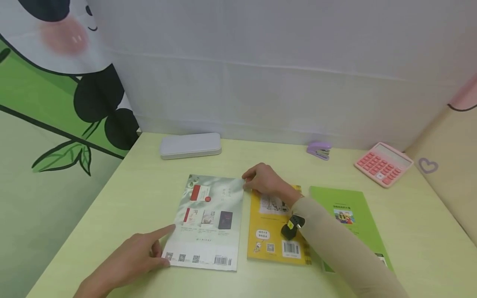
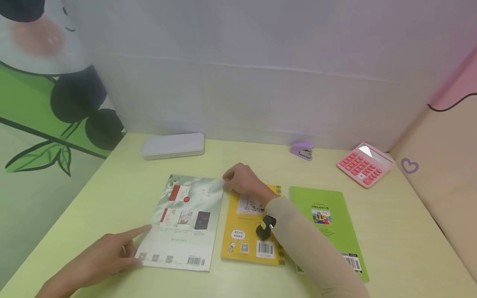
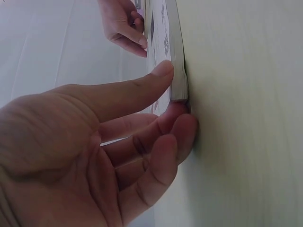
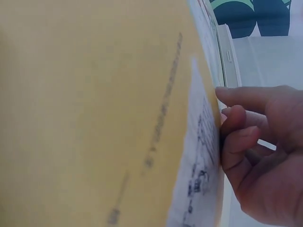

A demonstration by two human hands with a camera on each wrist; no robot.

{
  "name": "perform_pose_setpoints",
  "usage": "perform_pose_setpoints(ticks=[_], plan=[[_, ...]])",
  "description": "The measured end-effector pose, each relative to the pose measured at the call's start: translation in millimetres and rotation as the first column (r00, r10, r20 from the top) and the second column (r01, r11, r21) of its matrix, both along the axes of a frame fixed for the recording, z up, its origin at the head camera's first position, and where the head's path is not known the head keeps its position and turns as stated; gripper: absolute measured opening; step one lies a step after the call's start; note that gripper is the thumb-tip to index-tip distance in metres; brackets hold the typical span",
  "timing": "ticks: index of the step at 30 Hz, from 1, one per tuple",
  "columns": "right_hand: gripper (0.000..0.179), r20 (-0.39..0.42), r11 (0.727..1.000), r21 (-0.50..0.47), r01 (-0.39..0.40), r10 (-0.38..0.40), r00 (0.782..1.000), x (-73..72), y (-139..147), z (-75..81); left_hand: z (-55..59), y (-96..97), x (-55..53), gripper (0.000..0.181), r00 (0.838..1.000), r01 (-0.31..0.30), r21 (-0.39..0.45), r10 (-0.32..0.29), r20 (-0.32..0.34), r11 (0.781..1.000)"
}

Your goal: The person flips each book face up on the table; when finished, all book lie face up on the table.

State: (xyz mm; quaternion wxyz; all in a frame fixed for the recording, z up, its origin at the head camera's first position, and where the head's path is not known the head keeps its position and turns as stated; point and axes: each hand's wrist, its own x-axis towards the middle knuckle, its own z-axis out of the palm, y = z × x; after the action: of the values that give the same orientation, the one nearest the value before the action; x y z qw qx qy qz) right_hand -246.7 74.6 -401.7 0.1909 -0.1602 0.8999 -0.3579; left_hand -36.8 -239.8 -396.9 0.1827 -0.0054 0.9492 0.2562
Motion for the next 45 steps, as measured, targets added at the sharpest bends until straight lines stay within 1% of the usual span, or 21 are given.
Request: perform_pose_setpoints(ticks=[5, 7, 9, 12, 16, 18, 21, 26, 29, 32, 36, 41, 45], plan=[[0.037, 0.002, 0.998, 0.039, -0.044, 0.044, 0.999, -3.3, -2, 1.9, -2.2, -0.4, -0.4, 0.085, 0.999, 0.022, -0.02, -0.023, -0.042, 1.0], [0.038, -0.009, 0.996, 0.058, -0.064, 0.064, 0.998, -4.0, -3, 2.7, -2.9, -1.0, -0.1, 0.085, 0.998, 0.033, -0.023, -0.034, -0.054, 0.999], [0.039, -0.018, 0.994, 0.08, -0.08, 0.082, 0.996, -4.0, -4, 3.6, -3.5, -1.2, -0.1, 0.085, 0.998, 0.037, -0.027, -0.038, -0.057, 0.999], [0.039, -0.037, 0.989, 0.11, -0.097, 0.101, 0.994, -2.4, -5, 5.4, -3.8, -0.5, -0.7, 0.085, 0.999, 0.027, -0.031, -0.028, -0.044, 0.999], [0.04, -0.034, 0.99, 0.112, -0.09, 0.094, 0.995, 0.1, -5, 7.7, -3.8, 0.8, -1.0, 0.085, 0.999, 0.013, -0.033, -0.015, -0.033, 0.999], [0.039, -0.02, 0.993, 0.094, -0.076, 0.078, 0.997, 1.4, -5, 8.5, -3.8, 1.5, -1.1, 0.085, 0.999, 0.014, -0.035, -0.015, -0.031, 0.999], [0.039, 0.021, 0.998, 0.041, -0.049, 0.048, 0.999, 2.9, -3, 9.4, -3.6, 2.8, -1.9, 0.085, 1.0, 0.009, -0.039, -0.01, -0.023, 0.999], [0.035, 0.058, 0.997, -0.061, -0.036, 0.04, 0.998, 1.4, 0, 8.9, -4.0, 3.7, -2.4, 0.085, 1.0, 0.0, -0.044, -0.001, -0.012, 0.999], [0.03, 0.064, 0.991, -0.13, -0.036, 0.045, 0.997, -2.1, 3, 6.9, -4.7, 3.2, -2.0, 0.084, 1.0, 0.001, -0.043, -0.002, -0.018, 0.999], [0.027, 0.082, 0.979, -0.202, -0.036, 0.054, 0.995, -5.7, 7, 5.0, -5.6, 2.0, -1.8, 0.083, 0.999, 0.009, -0.037, -0.01, -0.032, 0.999], [0.029, 0.118, 0.961, -0.273, -0.043, 0.078, 0.99, -9.6, 13, 1.6, -6.6, 1.6, -2.8, 0.084, 0.999, 0.015, -0.031, -0.016, -0.031, 0.999], [0.035, 0.15, 0.946, -0.319, -0.052, 0.104, 0.983, -13.0, 18, -4.2, -7.6, 3.8, -5.9, 0.085, 1.0, 0.009, -0.039, -0.009, 0.003, 0.999], [0.035, 0.143, 0.949, -0.31, -0.06, 0.11, 0.984, -13.5, 19, -5.8, -8.4, 6.1, -6.5, 0.082, 1.0, 0.013, -0.052, -0.013, 0.003, 0.999]])
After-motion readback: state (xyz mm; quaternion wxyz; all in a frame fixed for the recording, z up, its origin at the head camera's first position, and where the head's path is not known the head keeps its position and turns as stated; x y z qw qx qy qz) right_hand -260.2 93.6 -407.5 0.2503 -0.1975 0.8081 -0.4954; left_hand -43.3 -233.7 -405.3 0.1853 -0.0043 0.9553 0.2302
